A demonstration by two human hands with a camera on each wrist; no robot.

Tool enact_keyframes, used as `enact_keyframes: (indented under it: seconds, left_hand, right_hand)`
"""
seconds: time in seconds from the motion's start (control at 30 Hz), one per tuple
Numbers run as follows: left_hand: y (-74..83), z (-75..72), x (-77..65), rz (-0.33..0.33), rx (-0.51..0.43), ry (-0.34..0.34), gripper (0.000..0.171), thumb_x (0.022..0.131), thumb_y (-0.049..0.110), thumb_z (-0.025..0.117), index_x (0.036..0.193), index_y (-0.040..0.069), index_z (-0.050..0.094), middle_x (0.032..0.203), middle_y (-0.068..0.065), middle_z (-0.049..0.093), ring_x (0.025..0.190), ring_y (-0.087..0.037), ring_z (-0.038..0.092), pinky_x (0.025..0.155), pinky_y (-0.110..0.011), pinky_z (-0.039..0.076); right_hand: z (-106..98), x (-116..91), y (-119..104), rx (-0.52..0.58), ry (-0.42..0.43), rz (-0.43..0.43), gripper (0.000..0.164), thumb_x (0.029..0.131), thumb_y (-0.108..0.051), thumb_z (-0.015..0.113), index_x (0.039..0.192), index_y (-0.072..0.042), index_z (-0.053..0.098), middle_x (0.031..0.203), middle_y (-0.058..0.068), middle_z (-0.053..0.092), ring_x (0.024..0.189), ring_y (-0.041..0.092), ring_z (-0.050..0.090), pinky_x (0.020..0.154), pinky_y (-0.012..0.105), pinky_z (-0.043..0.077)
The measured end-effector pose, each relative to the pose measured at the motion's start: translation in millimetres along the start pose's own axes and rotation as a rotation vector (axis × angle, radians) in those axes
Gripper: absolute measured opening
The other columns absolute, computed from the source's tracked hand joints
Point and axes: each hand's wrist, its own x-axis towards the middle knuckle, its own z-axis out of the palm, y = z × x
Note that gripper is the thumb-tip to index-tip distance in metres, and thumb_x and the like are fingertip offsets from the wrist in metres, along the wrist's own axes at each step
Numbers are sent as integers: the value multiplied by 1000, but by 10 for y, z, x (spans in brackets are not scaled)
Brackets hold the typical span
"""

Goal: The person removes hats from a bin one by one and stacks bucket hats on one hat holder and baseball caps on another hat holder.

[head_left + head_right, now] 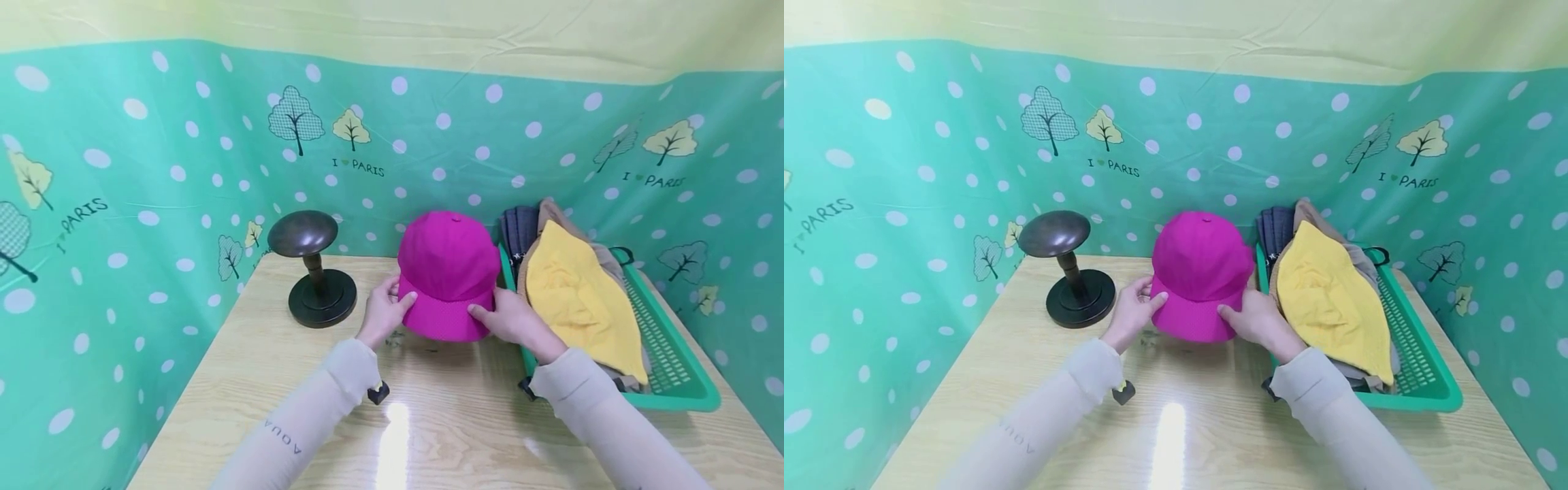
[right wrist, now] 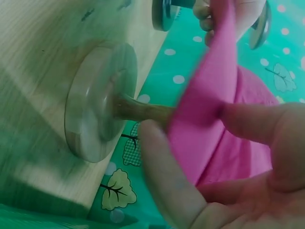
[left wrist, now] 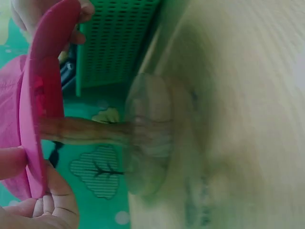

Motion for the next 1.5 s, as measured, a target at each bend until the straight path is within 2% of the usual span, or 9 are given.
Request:
enact_keyframes:
  seconds: [0.17, 0.33, 0.47, 0.6, 0.87, 0.97, 1.1, 1.23, 1.5]
  left_hand:
    - [-137, 17, -39, -27, 33, -2, 45, 89, 9, 67, 130, 0, 52, 96, -10, 59, 78, -16, 59, 69, -28, 54]
    - [-225, 55, -53, -67, 61, 0, 46, 89, 12, 67, 131, 3, 50, 97, -9, 58, 81, -17, 59, 69, -29, 54]
    - [-256, 59, -53, -62, 106, 10, 46, 89, 14, 68, 131, 4, 51, 99, -9, 58, 86, -19, 60, 72, -30, 54]
    - [-264, 60, -60, -52, 134, 15, 50, 89, 16, 69, 133, 3, 49, 107, -11, 59, 96, -22, 61, 80, -34, 53]
    - [-265, 60, -79, -58, 104, -9, 56, 90, 19, 66, 138, 1, 44, 122, -17, 58, 111, -29, 59, 91, -37, 50]
    - [-290, 50, -83, -59, 107, -5, 57, 91, 19, 65, 139, -2, 42, 127, -19, 56, 116, -31, 56, 95, -39, 47]
    - [-319, 22, -94, -36, 141, 6, 56, 90, 18, 66, 138, -3, 44, 128, -18, 55, 117, -32, 54, 96, -40, 46]
    - [-307, -4, -126, 6, 168, 0, 52, 89, 18, 66, 134, 0, 47, 125, -15, 56, 113, -30, 56, 93, -39, 47]
    - [-194, 9, -257, 147, 219, -24, 40, 90, 16, 65, 125, 0, 54, 119, -14, 56, 103, -27, 58, 86, -35, 51]
  right_hand:
    - [78, -4, 13, -40, -61, 7, 65, 93, -35, 60, 137, 6, 36, 83, 10, 52, 72, 22, 52, 59, 32, 42]
    - [117, -9, 28, -29, -65, 7, 63, 93, -32, 62, 136, 6, 38, 84, 10, 53, 75, 23, 53, 61, 33, 43]
    - [122, -1, 32, -23, -66, -10, 61, 92, -33, 62, 135, 6, 40, 92, 11, 56, 81, 24, 53, 65, 33, 43]
    - [121, 8, 38, -33, -58, -16, 64, 92, -35, 62, 136, 6, 40, 108, 14, 58, 89, 26, 53, 71, 35, 44]
    - [119, -18, 45, -15, -64, -45, 66, 93, -38, 59, 141, 2, 39, 129, 22, 54, 115, 34, 53, 88, 48, 46]
    - [119, -51, 41, 13, -95, -16, 72, 92, -42, 59, 142, 4, 35, 116, 21, 58, 97, 32, 60, 76, 44, 50]
    - [114, -112, 34, 12, -97, -11, 78, 92, -46, 57, 142, 9, 31, 113, 21, 57, 93, 32, 60, 72, 43, 51]
    - [101, -191, 24, -9, -47, -71, 74, 94, -44, 56, 139, 11, 35, 125, 23, 55, 108, 35, 58, 82, 47, 52]
    - [-18, -428, -49, -21, 35, -176, 60, 93, -42, 59, 130, 4, 51, 114, 17, 62, 87, 21, 64, 73, 40, 54]
